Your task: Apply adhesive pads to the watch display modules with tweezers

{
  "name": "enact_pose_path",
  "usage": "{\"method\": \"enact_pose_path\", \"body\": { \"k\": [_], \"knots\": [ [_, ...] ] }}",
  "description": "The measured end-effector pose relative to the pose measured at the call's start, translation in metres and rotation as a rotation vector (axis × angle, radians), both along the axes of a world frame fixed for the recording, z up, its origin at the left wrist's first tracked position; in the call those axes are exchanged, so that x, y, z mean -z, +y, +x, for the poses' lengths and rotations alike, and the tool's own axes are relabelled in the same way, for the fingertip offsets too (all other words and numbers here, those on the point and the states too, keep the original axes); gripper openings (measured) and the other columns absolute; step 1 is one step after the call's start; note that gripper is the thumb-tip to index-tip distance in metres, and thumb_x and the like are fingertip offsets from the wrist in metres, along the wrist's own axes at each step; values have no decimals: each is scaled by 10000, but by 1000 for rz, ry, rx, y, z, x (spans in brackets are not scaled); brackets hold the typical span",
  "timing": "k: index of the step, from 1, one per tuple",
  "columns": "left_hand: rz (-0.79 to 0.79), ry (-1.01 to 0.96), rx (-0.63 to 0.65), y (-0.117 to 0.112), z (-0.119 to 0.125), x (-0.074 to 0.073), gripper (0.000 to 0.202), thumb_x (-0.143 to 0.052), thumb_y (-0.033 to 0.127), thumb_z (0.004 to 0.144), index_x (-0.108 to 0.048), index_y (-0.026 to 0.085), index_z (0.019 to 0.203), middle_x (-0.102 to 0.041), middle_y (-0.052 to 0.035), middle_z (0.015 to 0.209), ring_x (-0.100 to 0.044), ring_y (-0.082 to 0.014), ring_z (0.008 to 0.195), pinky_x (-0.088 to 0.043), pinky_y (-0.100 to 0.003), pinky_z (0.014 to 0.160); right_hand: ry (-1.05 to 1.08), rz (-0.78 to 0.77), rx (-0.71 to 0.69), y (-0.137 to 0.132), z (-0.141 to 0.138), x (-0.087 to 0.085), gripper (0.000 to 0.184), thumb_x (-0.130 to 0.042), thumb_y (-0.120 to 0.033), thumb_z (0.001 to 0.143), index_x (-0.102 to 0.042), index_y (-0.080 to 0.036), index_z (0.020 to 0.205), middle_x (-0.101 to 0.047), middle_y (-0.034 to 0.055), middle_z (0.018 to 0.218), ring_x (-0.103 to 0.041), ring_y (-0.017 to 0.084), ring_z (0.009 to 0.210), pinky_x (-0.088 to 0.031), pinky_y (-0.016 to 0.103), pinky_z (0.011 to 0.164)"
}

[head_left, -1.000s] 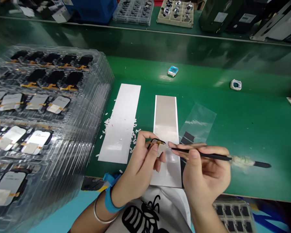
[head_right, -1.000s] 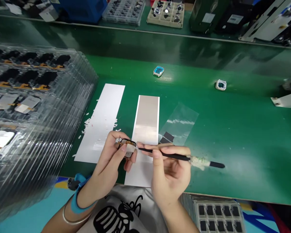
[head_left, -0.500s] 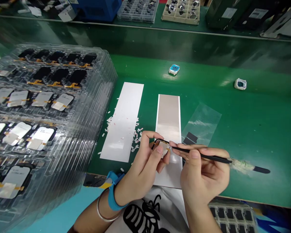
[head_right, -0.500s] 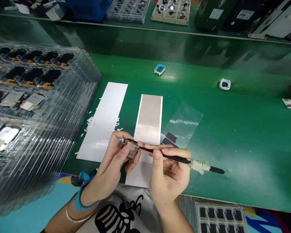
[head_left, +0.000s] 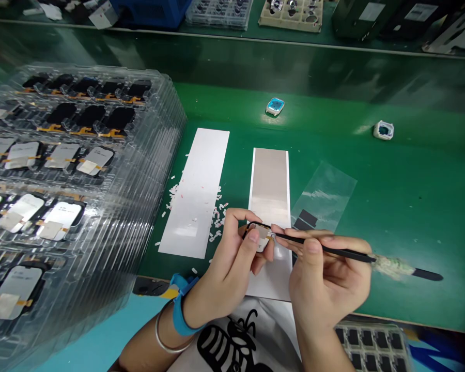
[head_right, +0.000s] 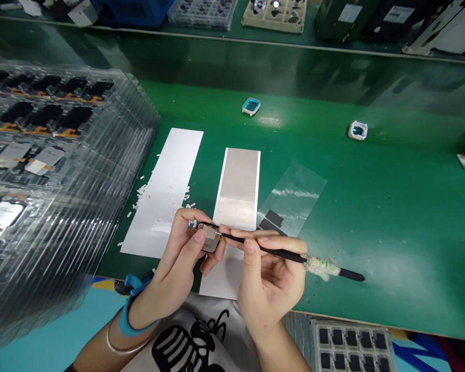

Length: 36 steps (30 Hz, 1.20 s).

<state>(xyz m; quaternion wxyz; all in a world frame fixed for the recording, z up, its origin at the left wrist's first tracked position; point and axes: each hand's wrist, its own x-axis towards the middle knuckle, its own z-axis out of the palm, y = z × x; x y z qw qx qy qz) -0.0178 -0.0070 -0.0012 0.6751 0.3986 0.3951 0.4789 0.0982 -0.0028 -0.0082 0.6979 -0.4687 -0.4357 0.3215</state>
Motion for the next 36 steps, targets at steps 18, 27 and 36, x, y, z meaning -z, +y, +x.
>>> {"method": "enact_pose_path", "body": {
  "k": [18, 27, 36],
  "knots": [
    [68, 186, -155, 2, 4, 8, 192, -551, 288, 1000, -370, 245, 950, -477, 84, 663, -479, -66, 537, -342, -160, 478, 19, -13, 164, 4, 30, -3, 155, -673, -163, 913, -529, -189, 965, -683, 15, 847, -742, 192, 752, -674, 323, 625],
    [619, 774, 287, 1, 18, 5, 79, -427, 176, 1032, -461, 178, 1104, -707, -109, 1041, -697, -246, 1042, -600, -381, 829, -160, -327, -48, 6, 98, 16, 265, -751, -352, 868, -543, -206, 944, -715, 29, 862, -751, 199, 655, -667, 309, 609],
    [1071, 1001, 397, 1, 35, 12, 108, -451, 71, 997, -559, 83, 1003, -726, -124, 1000, -697, -269, 1047, -574, -424, 959, -209, -308, -45, 27, 112, 18, 261, -753, -399, 851, -564, -226, 905, -722, 43, 838, -743, 216, 607, -656, 293, 545]
  ]
}}
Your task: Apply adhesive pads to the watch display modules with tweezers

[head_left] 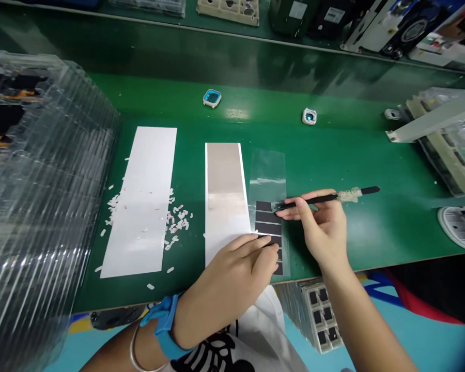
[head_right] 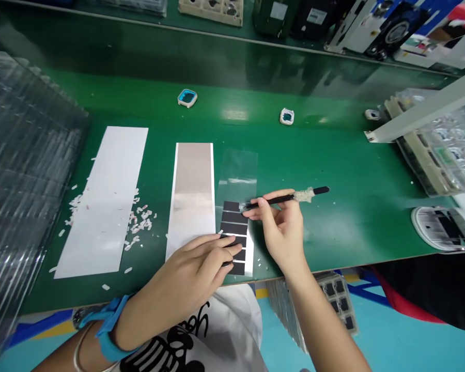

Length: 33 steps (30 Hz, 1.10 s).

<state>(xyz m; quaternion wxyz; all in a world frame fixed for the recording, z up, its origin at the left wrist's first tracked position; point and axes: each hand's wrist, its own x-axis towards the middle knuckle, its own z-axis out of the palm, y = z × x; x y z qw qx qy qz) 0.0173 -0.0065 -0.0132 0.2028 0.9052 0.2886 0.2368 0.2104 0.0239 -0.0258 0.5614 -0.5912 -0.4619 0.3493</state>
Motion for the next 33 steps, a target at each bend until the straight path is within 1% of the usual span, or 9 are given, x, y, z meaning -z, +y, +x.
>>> {"method": "enact_pose_path", "body": {
  "k": [3, 6, 16, 22, 25, 28, 30, 31, 33],
  "knots": [
    [-34, -37, -18, 1, -1, 1, 101, -457, 71, 994, -557, 92, 999, -725, -106, 974, -696, -254, 1029, -578, -415, 953, -1, -13, 13, -1, -2, 3, 250, -759, -393, 844, -576, -229, 891, -723, 49, 836, -743, 222, 609, -660, 308, 554],
    [-55, -71, -28, 3, -1, 3, 90, -475, 63, 984, -557, 92, 1006, -722, -98, 960, -692, -243, 1019, -583, -401, 945, 5, -21, -11, -1, -3, 3, 232, -755, -386, 848, -581, -237, 886, -736, 45, 814, -740, 217, 602, -664, 312, 565],
    [-72, -108, -26, 4, 0, 3, 101, -461, 55, 985, -544, 99, 1022, -725, -106, 950, -703, -241, 977, -603, -422, 910, 5, -65, 1, 0, -4, -2, 237, -753, -404, 845, -582, -243, 872, -744, 51, 810, -751, 238, 638, -663, 324, 570],
    [-147, -120, -24, 4, -1, -1, 137, -471, 36, 969, -542, 93, 1072, -736, -130, 991, -704, -253, 1006, -605, -437, 908, -4, -9, 10, 0, -3, 3, 244, -744, -401, 855, -570, -234, 889, -734, 35, 804, -745, 240, 610, -649, 334, 533],
    [-293, -228, -117, 2, -5, -4, 134, -511, 91, 978, -561, 119, 1099, -742, -114, 1040, -714, -231, 1020, -622, -373, 872, 0, 24, 33, -2, -4, 1, 241, -731, -378, 876, -548, -228, 923, -730, 29, 813, -741, 236, 593, -641, 330, 516],
    [-438, -411, -305, 3, -11, -9, 113, -588, 119, 949, -622, 182, 1037, -764, -26, 1002, -743, -152, 906, -619, -234, 768, -29, 73, 99, -5, -5, -6, 232, -717, -374, 893, -547, -220, 928, -731, 32, 817, -747, 227, 625, -650, 333, 560],
    [-451, -482, -403, 5, -15, -12, 108, -641, 123, 918, -668, 205, 983, -773, 19, 917, -746, -118, 814, -596, -182, 698, -32, 86, 120, -7, -7, -9, 236, -718, -377, 893, -547, -219, 930, -732, 37, 820, -748, 223, 633, -651, 330, 572],
    [-440, -493, -425, 5, -17, -13, 110, -658, 124, 908, -685, 208, 974, -775, 25, 904, -745, -115, 805, -590, -178, 698, -22, 77, 111, -7, -7, -10, 244, -722, -379, 888, -543, -220, 935, -731, 37, 819, -746, 223, 621, -648, 325, 560],
    [-402, -484, -385, 7, -20, -13, 121, -661, 134, 913, -699, 206, 1002, -779, 16, 937, -742, -123, 845, -588, -197, 749, 8, 43, 73, -6, -7, -7, 270, -740, -382, 870, -533, -225, 944, -728, 35, 819, -737, 224, 583, -637, 316, 522]
  ]
}}
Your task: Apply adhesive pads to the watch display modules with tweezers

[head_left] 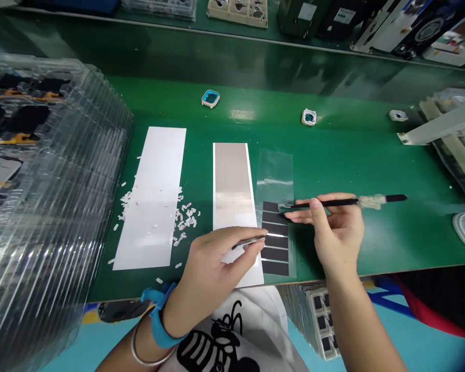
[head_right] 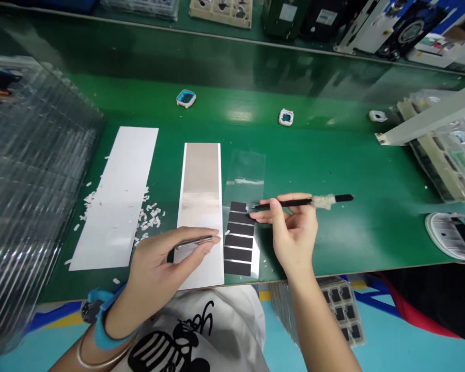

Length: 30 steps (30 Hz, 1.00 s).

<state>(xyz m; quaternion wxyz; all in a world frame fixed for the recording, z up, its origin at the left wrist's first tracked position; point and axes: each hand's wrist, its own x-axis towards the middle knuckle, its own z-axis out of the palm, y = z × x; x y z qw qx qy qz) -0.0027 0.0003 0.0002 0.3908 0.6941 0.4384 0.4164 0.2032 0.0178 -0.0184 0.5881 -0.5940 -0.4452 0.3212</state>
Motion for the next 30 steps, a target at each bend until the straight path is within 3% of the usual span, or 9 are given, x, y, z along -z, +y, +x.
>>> {"method": "enact_pose_path", "body": {
  "k": [5, 11, 18, 22, 26, 30],
  "knots": [
    [89, 169, 294, -1, 1, 9, 169, -548, 170, 996, -645, 186, 1133, -747, -27, 980, -692, -173, 916, -573, -299, 776, 20, -48, -42, 4, 3, 11, 290, -768, -407, 830, -552, -234, 920, -731, 30, 818, -725, 218, 544, -634, 310, 490],
    [179, 298, 368, -2, 5, 16, 183, -511, 153, 1007, -597, 172, 1167, -721, -42, 973, -659, -197, 894, -565, -343, 764, 29, -68, -42, 5, 3, 11, 290, -775, -412, 819, -567, -223, 890, -739, 38, 801, -737, 229, 569, -637, 287, 481],
    [199, 357, 359, -1, 7, 14, 196, -494, 122, 1000, -618, 167, 1146, -728, -56, 977, -678, -203, 888, -586, -347, 757, 6, -57, -56, 4, 2, 12, 262, -761, -406, 836, -576, -223, 869, -741, 42, 788, -739, 230, 575, -639, 283, 488],
    [187, 291, 310, -1, 8, 16, 225, -523, 143, 991, -633, 164, 1185, -740, -53, 967, -682, -202, 879, -579, -339, 762, 14, -35, -44, 4, 6, 13, 250, -745, -386, 860, -553, -235, 915, -735, 23, 805, -735, 222, 565, -636, 289, 483],
    [71, 150, 136, -1, 5, 14, 262, -540, 172, 981, -659, 174, 1214, -712, -21, 834, -652, -148, 741, -549, -270, 677, 15, 58, 33, -5, -6, -4, 210, -730, -300, 888, -542, -220, 939, -735, 33, 815, -740, 209, 602, -646, 288, 532],
    [-41, 87, 45, 1, 0, 8, 336, -497, 188, 997, -622, 183, 1308, -657, -13, 809, -574, -109, 645, -487, -216, 570, 73, 280, 63, -25, -45, -27, 130, -666, -158, 918, -559, -225, 946, -693, 1, 799, -750, 192, 743, -664, 292, 599]
  ]
}}
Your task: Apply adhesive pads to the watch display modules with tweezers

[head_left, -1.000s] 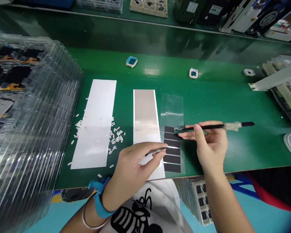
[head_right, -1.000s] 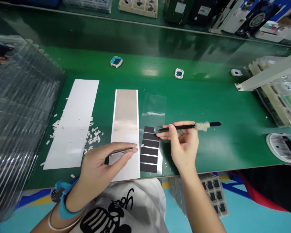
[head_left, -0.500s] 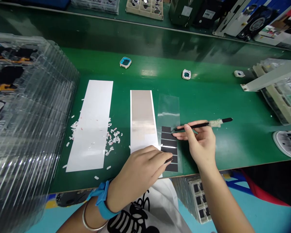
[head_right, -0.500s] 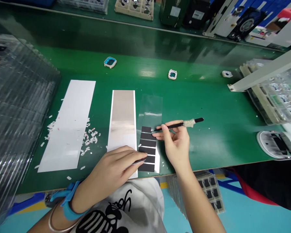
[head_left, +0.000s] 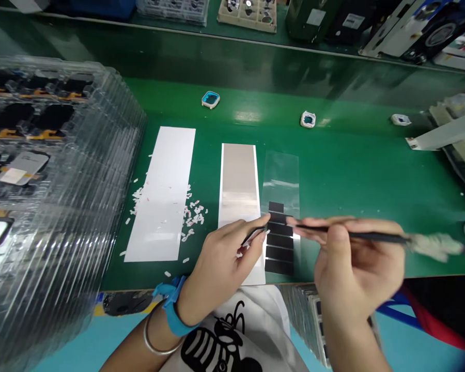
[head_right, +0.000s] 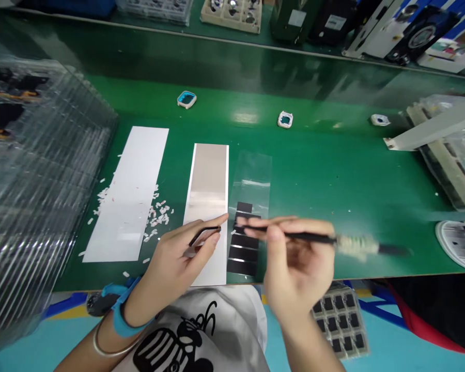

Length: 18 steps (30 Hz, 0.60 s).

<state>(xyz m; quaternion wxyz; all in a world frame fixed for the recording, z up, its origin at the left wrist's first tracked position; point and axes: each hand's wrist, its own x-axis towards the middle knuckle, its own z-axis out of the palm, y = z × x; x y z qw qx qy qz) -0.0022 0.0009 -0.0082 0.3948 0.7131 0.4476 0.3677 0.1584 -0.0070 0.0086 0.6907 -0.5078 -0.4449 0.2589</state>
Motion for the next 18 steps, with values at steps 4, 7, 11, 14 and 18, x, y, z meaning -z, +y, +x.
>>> {"method": "enact_pose_path", "body": {
  "k": [4, 7, 11, 14, 18],
  "knots": [
    [20, -40, -24, 0, -3, 0, 454, -483, 124, 962, -561, 228, 1398, -663, -19, 872, -571, -112, 667, -463, -217, 575, 0, 87, -113, -15, -36, -3, 189, -596, -65, 923, -559, -229, 1009, -684, 15, 839, -743, 204, 859, -680, 350, 702],
    [26, -55, -45, -1, -3, 0, 540, -449, 85, 948, -488, 244, 1463, -659, -30, 934, -570, -116, 690, -463, -219, 587, -1, 107, -81, -17, -48, 3, 204, -583, -52, 922, -551, -227, 1021, -684, 19, 856, -732, 187, 818, -675, 369, 732],
    [16, -72, -34, -2, -5, -1, 542, -434, 150, 975, -417, 221, 1512, -569, -19, 847, -495, -125, 635, -436, -248, 579, -18, 104, -42, -15, -53, 7, 181, -591, -73, 923, -541, -226, 1005, -687, 21, 855, -730, 187, 801, -670, 391, 755],
    [12, -109, 6, -1, -6, -2, 530, -402, 235, 1005, -378, 205, 1534, -541, -36, 871, -519, -157, 708, -447, -286, 639, -21, 108, -49, -14, -54, 6, 177, -595, -78, 924, -542, -225, 1008, -694, 22, 856, -737, 203, 832, -671, 420, 780],
    [5, -132, 20, -1, -7, -1, 515, -347, 262, 1029, -363, 209, 1540, -563, -61, 926, -541, -184, 790, -479, -316, 718, -18, 88, -50, -14, -53, 7, 183, -598, -72, 923, -546, -225, 1010, -707, 27, 877, -743, 224, 892, -677, 431, 779]
  ]
}}
